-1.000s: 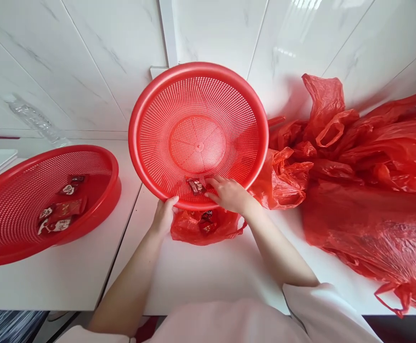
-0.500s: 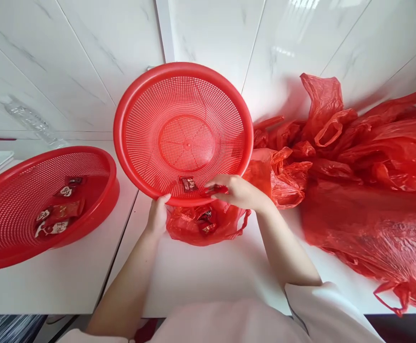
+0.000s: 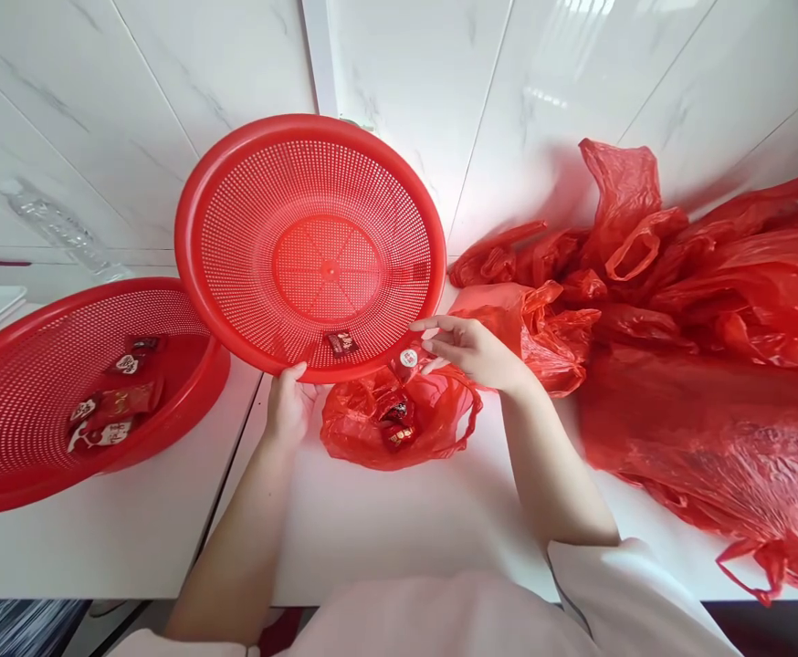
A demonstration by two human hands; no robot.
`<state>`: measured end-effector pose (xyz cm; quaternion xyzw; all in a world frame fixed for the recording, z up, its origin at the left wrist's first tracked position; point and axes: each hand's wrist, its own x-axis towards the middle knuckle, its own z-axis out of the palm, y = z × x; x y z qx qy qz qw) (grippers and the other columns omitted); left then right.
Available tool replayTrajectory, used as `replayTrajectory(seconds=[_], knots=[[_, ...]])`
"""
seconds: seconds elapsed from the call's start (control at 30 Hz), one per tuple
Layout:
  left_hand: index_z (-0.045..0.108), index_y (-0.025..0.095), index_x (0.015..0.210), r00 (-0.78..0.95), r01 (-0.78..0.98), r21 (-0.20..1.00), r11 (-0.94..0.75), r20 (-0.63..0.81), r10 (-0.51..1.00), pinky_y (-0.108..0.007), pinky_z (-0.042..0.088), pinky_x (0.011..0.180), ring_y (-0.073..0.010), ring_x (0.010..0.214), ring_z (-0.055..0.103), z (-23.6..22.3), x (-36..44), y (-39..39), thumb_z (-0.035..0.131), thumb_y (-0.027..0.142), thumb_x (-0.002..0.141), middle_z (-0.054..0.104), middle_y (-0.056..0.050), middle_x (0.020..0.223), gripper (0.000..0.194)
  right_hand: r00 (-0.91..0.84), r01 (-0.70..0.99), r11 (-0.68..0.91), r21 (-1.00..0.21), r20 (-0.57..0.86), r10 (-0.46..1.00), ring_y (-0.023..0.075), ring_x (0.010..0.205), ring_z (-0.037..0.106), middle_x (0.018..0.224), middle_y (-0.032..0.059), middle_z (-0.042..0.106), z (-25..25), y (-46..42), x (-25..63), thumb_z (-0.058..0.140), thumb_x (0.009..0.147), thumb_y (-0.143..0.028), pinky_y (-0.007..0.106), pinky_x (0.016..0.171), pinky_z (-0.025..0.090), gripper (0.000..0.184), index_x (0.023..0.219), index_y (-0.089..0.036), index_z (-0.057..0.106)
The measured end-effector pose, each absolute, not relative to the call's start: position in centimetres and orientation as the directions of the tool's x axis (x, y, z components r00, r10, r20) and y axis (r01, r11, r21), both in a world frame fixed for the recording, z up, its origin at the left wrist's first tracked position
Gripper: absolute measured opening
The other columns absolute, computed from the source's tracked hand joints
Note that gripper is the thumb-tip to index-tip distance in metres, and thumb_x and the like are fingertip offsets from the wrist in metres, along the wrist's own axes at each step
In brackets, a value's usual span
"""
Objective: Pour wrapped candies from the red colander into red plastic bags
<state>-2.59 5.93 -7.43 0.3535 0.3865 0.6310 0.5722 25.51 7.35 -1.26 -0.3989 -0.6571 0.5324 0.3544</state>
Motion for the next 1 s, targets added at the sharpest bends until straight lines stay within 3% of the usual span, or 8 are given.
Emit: replayTrajectory(seconds=[0.2,0.37,0.47,0.6,0.7,0.8,0.93,1.0], knots=[[0.064,0.017,0.112,-0.08,-0.411,0.91,-0.047,0.016,0.997,-0.032,0.057,0.068,-0.0266,0.098,0.065,-7.1,-2.2,5.7,0.057,0.029,0.079,0.066,-0.011,0.115,0.036,-0.511,0.432,0.296,-0.852,0.039,0.858,0.0179,0.097,0.068,0.103,0.0022,0.072,-1.3,7.0,25.5,0.057,0.087,-0.022,0.032,0.087,0.053,0.031,0.118,-0.026,0.062],[0.062,0.015,0.107,-0.184,-0.323,0.946,0.032,-0.096,0.978,-0.034,0.058,0.067,-0.0267,0.089,0.068,-7.8,-1.2,5.1,0.065,0.033,0.074,0.069,-0.009,0.101,0.038,-0.406,0.518,0.422,-0.744,0.22,0.887,0.0137,0.069,0.066,0.078,0.0007,0.069,-1.4,6.6,23.6,0.048,0.094,-0.025,0.028,0.072,0.053,0.022,0.109,-0.021,0.064],[0.06,0.018,0.116,-0.15,-0.296,0.955,0.031,-0.079,0.986,-0.036,0.058,0.075,-0.0282,0.099,0.066,-8.0,-0.3,4.3,0.067,0.033,0.075,0.067,-0.009,0.108,0.044,-0.395,0.545,0.53,-0.649,0.358,0.846,0.0178,0.088,0.066,0.098,0.0067,0.07,-1.9,6.4,21.7,0.046,0.096,-0.027,0.033,0.083,0.052,0.024,0.11,-0.019,0.064],[0.058,0.022,0.125,-0.032,-0.316,0.948,0.041,-0.054,0.998,-0.037,0.058,0.077,-0.0293,0.107,0.063,-7.8,0.6,3.3,0.062,0.032,0.081,0.064,-0.009,0.121,0.045,-0.542,0.541,0.607,-0.582,0.31,0.781,0.0237,0.123,0.054,0.134,0.0108,0.057,-3.5,6.7,20.0,0.042,0.099,-0.032,0.043,0.102,0.045,0.041,0.138,-0.02,0.047],[0.059,0.023,0.122,-0.024,-0.308,0.949,0.058,-0.068,0.997,-0.036,0.058,0.074,-0.0288,0.106,0.064,-7.8,0.9,3.2,0.062,0.031,0.081,0.064,-0.008,0.121,0.042,-0.617,0.532,0.608,-0.59,0.221,0.755,0.0276,0.131,0.047,0.145,0.0134,0.046,-4.2,7.0,19.9,0.043,0.097,-0.045,0.048,0.106,0.04,0.054,0.146,-0.02,0.038],[0.063,0.019,0.113,-0.039,-0.33,0.942,0.058,-0.076,0.996,-0.036,0.057,0.074,-0.0294,0.104,0.065,-7.7,0.7,3.6,0.062,0.031,0.081,0.067,-0.009,0.114,0.034,-0.671,0.489,0.615,-0.619,0.182,0.718,0.0281,0.12,0.055,0.136,0.0146,0.053,-4.0,7.1,20.4,0.055,0.09,-0.05,0.045,0.1,0.046,0.06,0.141,-0.019,0.045],[0.065,0.016,0.104,-0.074,-0.389,0.919,0.061,-0.097,0.993,-0.036,0.056,0.075,-0.0287,0.098,0.067,-7.6,0.0,4.5,0.059,0.03,0.079,0.07,-0.01,0.105,0.029,-0.695,0.383,0.61,-0.694,0.219,0.685,0.022,0.107,0.062,0.122,0.0094,0.062,-3.4,7.3,21.3,0.062,0.087,-0.026,0.039,0.094,0.051,0.038,0.125,-0.021,0.06],[0.065,0.015,0.102,-0.112,-0.366,0.928,0.069,-0.117,0.987,-0.035,0.057,0.074,-0.0281,0.096,0.067,-7.5,-0.5,4.8,0.059,0.03,0.079,0.07,-0.01,0.103,0.028,-0.623,0.312,0.483,-0.818,0.208,0.754,0.019,0.106,0.063,0.116,0.0068,0.066,-3.2,7.5,21.6,0.054,0.091,-0.019,0.037,0.097,0.05,0.029,0.118,-0.022,0.063]])
